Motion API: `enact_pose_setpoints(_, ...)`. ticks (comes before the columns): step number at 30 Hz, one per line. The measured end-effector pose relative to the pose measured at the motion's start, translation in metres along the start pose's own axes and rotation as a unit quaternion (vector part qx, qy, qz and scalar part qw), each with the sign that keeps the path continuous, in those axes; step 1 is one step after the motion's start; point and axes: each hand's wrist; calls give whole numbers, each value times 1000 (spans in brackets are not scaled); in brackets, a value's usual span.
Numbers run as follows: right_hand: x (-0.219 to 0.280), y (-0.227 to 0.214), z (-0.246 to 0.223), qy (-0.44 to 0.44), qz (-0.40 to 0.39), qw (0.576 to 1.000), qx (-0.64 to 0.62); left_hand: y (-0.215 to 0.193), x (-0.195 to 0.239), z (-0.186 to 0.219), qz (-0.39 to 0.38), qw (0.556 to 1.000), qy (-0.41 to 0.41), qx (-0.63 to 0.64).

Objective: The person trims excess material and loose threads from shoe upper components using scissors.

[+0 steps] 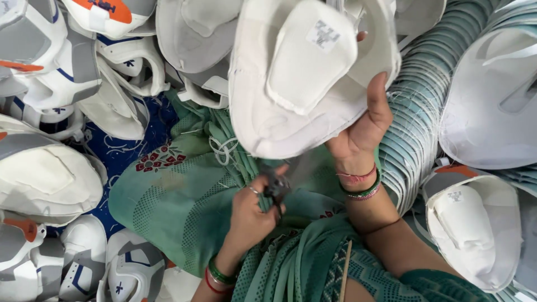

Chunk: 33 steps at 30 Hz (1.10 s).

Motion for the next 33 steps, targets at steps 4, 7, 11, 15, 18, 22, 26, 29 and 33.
enact_pose_setpoints(4, 1, 0, -8, -50, 13, 999, -1, 1, 9, -33, 162, 958, 20, -236)
enact_pose_setpoints(7, 5, 7, -10, -39, 6, 999, -22, -6, 8, -32, 159, 930, 29, -331)
enact_pose_setpoints(11, 11, 1, -5, -52, 16, 998, 10, -14, 1, -15, 150, 919, 43, -361)
enact_pose_setpoints(15, 14, 4, -2, -47, 4, 998, 29, -18, -1, -8, 116, 926, 42, -358)
enact_pose_setpoints(18, 11, 7, -3, -40, -9, 999, 33, -16, 6, -20, 88, 936, 25, -341)
enact_pose_setpoints(22, 10, 3, -5, -36, -7, 999, 39, -10, 13, -24, 109, 966, -122, -201)
enact_pose_setpoints(26, 6, 1, -4, -16, -10, 999, 26, -9, 7, -14, 166, 921, 79, -344)
enact_pose_setpoints(29, 0, -6, -5, -9, 11, 1000, -9, -8, 8, -30, 146, 933, -12, -329)
enact_pose_setpoints(33, 4, -29, -16, 10, 27, 999, -17, -18, 1, -23, 69, 987, -84, 122)
Point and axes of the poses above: each hand's wrist, its own x-axis away from the middle knuckle, its own y-axis out of the palm, z = x × y, and after that the axes turned 10 degrees about -x, right-handed
